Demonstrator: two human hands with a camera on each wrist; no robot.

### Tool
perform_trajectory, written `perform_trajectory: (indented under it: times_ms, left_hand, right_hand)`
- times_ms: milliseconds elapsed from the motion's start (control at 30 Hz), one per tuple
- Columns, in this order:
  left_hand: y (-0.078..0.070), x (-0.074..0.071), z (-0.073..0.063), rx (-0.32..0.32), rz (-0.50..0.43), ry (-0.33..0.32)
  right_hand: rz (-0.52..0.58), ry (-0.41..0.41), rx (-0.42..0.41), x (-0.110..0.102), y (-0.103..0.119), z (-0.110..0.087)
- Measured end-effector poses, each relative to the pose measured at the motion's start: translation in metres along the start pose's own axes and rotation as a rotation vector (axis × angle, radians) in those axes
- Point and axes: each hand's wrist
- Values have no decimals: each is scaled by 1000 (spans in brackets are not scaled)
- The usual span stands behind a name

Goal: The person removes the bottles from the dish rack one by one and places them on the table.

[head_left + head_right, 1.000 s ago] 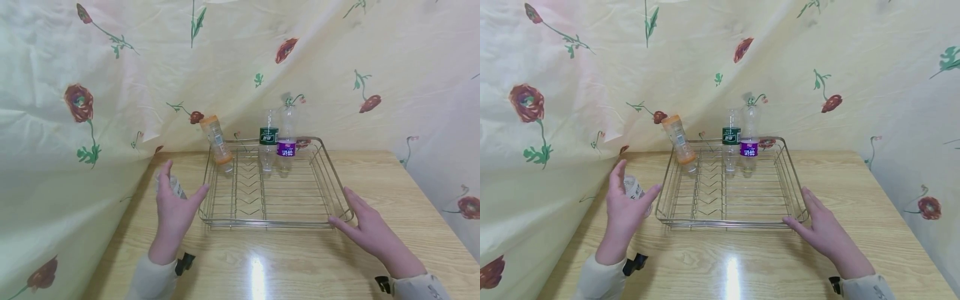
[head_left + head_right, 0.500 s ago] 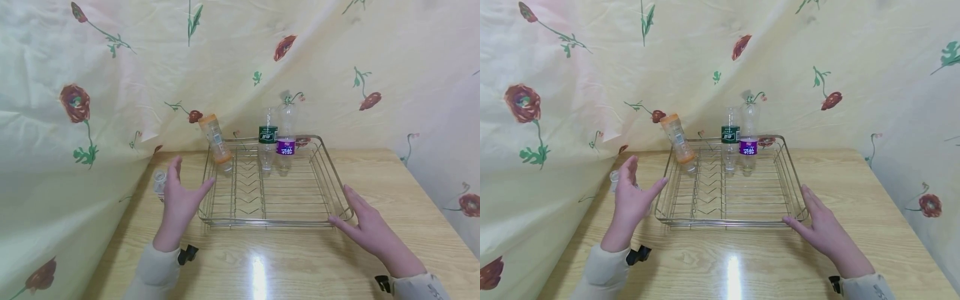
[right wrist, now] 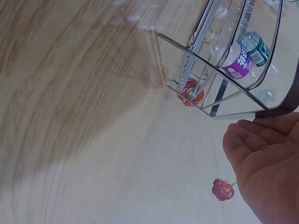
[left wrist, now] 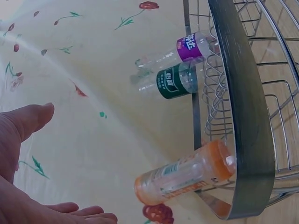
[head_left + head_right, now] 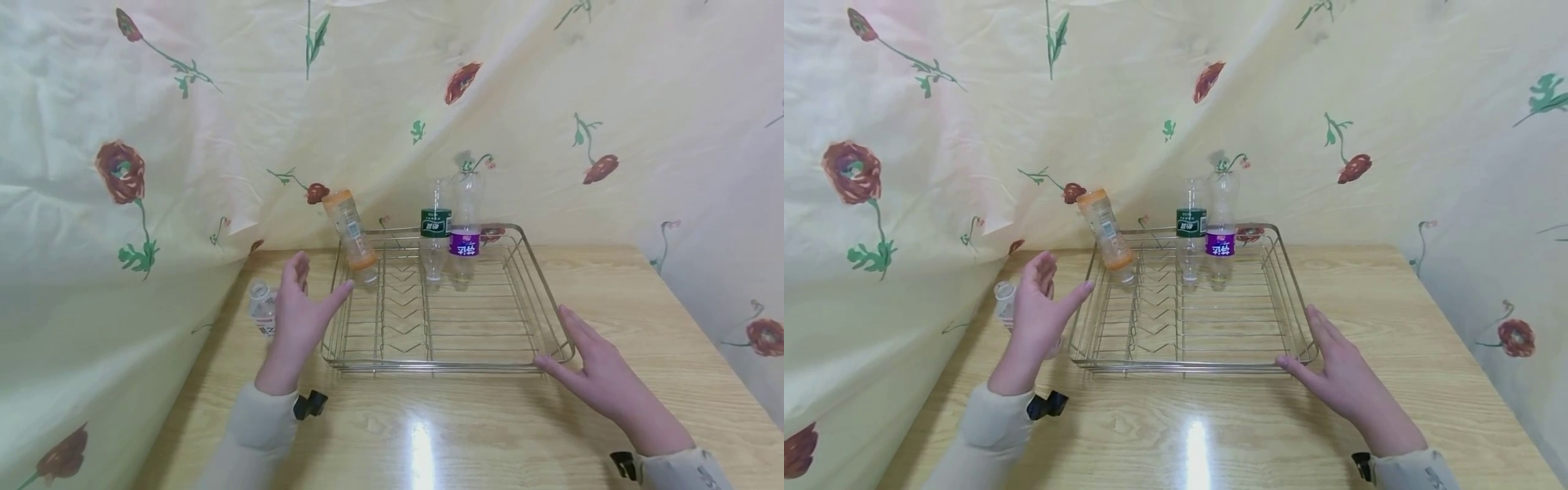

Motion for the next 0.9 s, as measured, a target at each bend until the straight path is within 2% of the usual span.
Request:
perform_trajectory:
  times_ms: [467, 900]
  left_hand:
    - [-3, 3, 13, -13, -3, 27]
    - [-10, 6, 25, -7, -61, 63]
  right_hand:
    - [-8, -8, 2, 0, 2, -1]
    - [-22, -11, 11, -1, 4, -1]
Point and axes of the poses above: each hand's wrist, its own z-axis towards the middle knuckle, its own x-axis out of the palm, y = z × x, and after that the axes turned 4 degrees about z, right-handed
